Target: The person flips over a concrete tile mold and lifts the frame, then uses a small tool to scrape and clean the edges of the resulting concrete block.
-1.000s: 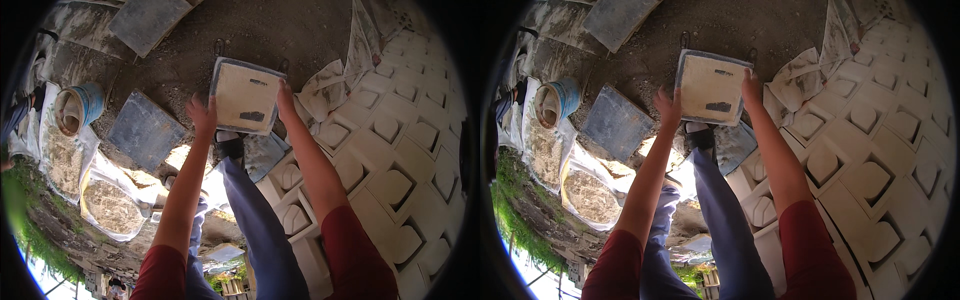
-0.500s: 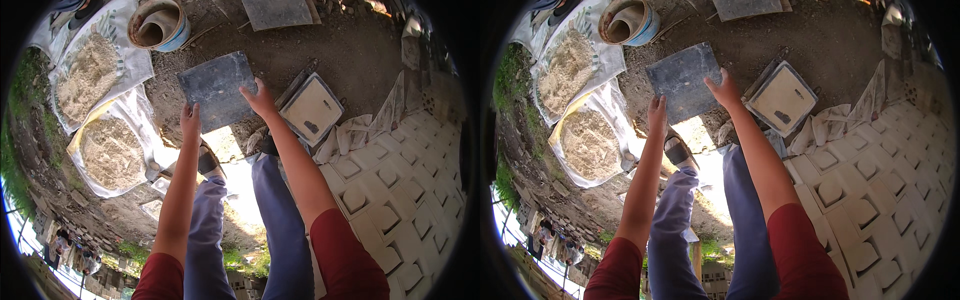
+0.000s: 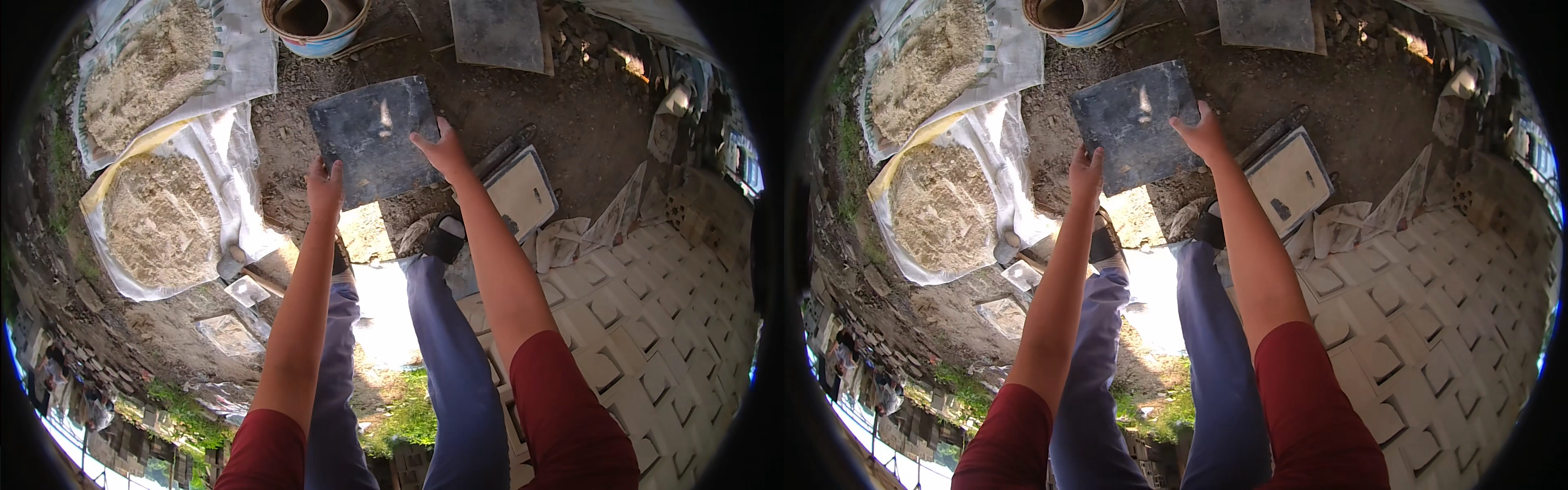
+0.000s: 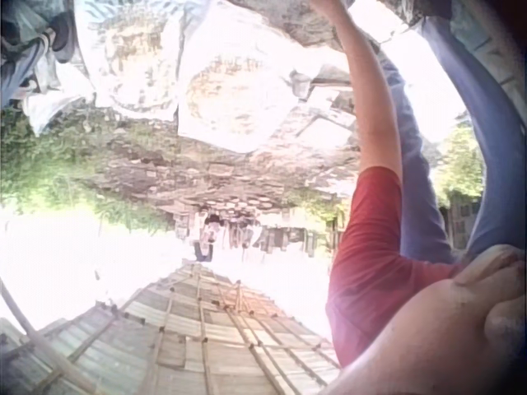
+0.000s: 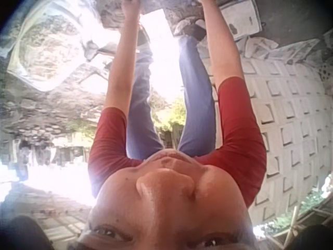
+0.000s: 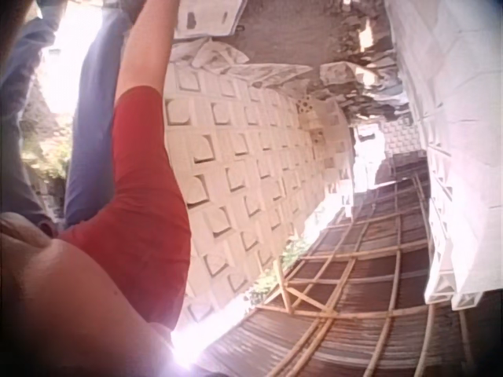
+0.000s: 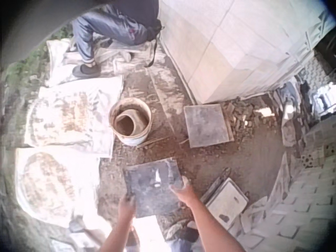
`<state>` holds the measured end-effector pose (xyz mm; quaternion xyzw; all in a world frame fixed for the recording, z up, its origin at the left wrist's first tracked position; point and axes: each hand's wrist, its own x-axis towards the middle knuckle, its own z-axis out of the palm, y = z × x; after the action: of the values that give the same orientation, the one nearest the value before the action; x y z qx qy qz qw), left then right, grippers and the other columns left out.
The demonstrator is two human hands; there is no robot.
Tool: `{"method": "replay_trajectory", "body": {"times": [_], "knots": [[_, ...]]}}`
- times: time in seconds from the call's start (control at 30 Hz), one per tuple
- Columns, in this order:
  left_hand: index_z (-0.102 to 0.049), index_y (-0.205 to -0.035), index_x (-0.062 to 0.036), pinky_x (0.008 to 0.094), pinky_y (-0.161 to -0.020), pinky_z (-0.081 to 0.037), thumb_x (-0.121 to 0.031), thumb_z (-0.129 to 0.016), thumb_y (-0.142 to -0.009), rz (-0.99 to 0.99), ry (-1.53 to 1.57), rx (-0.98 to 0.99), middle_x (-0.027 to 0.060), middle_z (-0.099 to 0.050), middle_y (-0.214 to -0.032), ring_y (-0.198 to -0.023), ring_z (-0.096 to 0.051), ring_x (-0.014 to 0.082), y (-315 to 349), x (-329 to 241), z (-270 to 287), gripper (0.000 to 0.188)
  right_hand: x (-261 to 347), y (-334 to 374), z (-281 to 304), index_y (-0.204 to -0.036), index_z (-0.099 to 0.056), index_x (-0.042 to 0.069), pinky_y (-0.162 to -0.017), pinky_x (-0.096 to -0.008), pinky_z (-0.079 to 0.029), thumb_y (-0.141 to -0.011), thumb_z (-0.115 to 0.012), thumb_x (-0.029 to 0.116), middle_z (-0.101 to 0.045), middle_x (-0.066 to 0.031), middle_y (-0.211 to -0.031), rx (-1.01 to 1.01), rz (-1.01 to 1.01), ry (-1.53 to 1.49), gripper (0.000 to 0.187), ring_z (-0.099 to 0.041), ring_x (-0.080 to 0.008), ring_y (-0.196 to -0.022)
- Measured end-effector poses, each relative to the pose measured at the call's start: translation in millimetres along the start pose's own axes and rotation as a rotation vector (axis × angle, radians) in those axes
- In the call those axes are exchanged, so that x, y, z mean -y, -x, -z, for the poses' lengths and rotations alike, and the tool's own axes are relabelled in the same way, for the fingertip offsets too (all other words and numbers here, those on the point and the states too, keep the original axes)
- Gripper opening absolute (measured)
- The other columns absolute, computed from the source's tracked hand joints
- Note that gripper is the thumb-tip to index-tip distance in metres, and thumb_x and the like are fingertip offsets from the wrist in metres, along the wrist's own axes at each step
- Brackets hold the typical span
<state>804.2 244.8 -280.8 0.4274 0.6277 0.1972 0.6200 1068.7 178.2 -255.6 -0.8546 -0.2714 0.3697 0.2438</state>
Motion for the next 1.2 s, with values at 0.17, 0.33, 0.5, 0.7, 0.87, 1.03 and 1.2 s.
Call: {"method": "replay_trajectory", "body": {"times": [0.17, 0.33, 0.5, 0.7, 0.87, 1.03, 1.2], "knots": [[-0.060, -0.127, -0.0022, 0.0248, -0.083, -0.044, -0.019, -0.062, -0.102, 0.022, -0.099, 0.073, 0.0019, -0.068, -0.107, -0.093, -0.057, 0.0090, -5, 5, 17, 0.030, 17, 19, 0, -0.131, -0.058, -0.006, -0.097, -0.0424, -0.049, -0.081, -0.083, 0.037, -0.066, -0.0229, -0.124, 0.116, -0.063, -0.179, 0.070, -0.063, -0.0317, -0.116], [-0.061, -0.125, -0.0018, 0.0288, -0.084, -0.046, -0.018, -0.064, -0.099, -0.036, -0.007, 0.125, 0.0051, -0.070, -0.108, -0.095, -0.060, 0.0112, -8, -2, 7, 0.031, -5, 20, -2, -0.127, -0.060, -0.004, -0.091, -0.0375, -0.050, -0.084, -0.083, 0.031, -0.068, -0.0151, -0.117, -0.009, 0.017, -0.254, 0.059, -0.064, -0.0222, -0.106], [-0.060, -0.130, -0.0025, 0.0290, -0.085, -0.046, -0.020, -0.065, -0.100, 0.028, -0.050, 0.163, 0.0047, -0.070, -0.111, -0.097, -0.060, 0.0117, -6, -16, 18, 0.035, -15, 48, -17, -0.118, -0.065, 0.000, -0.084, -0.0384, -0.051, -0.081, -0.084, 0.035, -0.072, -0.0134, -0.107, -0.011, -0.082, -0.417, 0.053, -0.067, -0.0215, -0.098], [-0.047, -0.144, 0.0034, 0.0306, -0.103, -0.041, -0.027, -0.064, -0.102, 0.066, -0.242, 0.221, 0.0125, -0.060, -0.135, -0.122, -0.057, 0.0188, -4, -35, 24, 0.055, -31, 69, -30, -0.125, -0.061, -0.002, -0.090, -0.0384, -0.050, -0.083, -0.082, 0.039, -0.071, -0.0172, -0.113, -0.030, -0.115, -0.544, 0.063, -0.067, -0.0252, -0.104], [-0.047, -0.142, 0.0018, 0.0325, -0.104, -0.040, -0.028, -0.062, -0.103, 0.049, -0.181, 0.209, 0.0131, -0.060, -0.133, -0.124, -0.054, 0.0194, 2, -25, 20, 0.052, -36, 54, -32, -0.144, -0.044, -0.012, -0.111, -0.0439, -0.041, -0.084, -0.077, 0.049, -0.053, -0.0339, -0.141, -0.069, -0.044, -0.214, 0.092, -0.050, -0.0411, -0.136], [-0.054, -0.127, -0.0039, 0.0313, -0.094, -0.042, -0.020, -0.057, -0.103, -0.002, -0.187, 0.134, 0.0076, -0.063, -0.110, -0.102, -0.057, 0.0183, 12, -26, -2, 0.029, -41, 55, -31, -0.146, -0.041, -0.011, -0.111, -0.0451, -0.041, -0.086, -0.074, 0.051, -0.050, -0.0338, -0.144, -0.170, -0.098, -0.132, 0.092, -0.049, -0.0420, -0.136], [-0.052, -0.130, -0.0031, 0.0337, -0.095, -0.043, -0.020, -0.055, -0.104, 0.026, -0.285, 0.064, 0.0115, -0.063, -0.118, -0.105, -0.058, 0.0216, 16, -21, 1, 0.032, -31, 63, -34, -0.151, -0.033, -0.008, -0.112, -0.0454, -0.041, -0.089, -0.070, 0.054, -0.047, -0.0334, -0.147, -0.092, -0.137, -0.102, 0.095, -0.046, -0.0429, -0.138]]}}
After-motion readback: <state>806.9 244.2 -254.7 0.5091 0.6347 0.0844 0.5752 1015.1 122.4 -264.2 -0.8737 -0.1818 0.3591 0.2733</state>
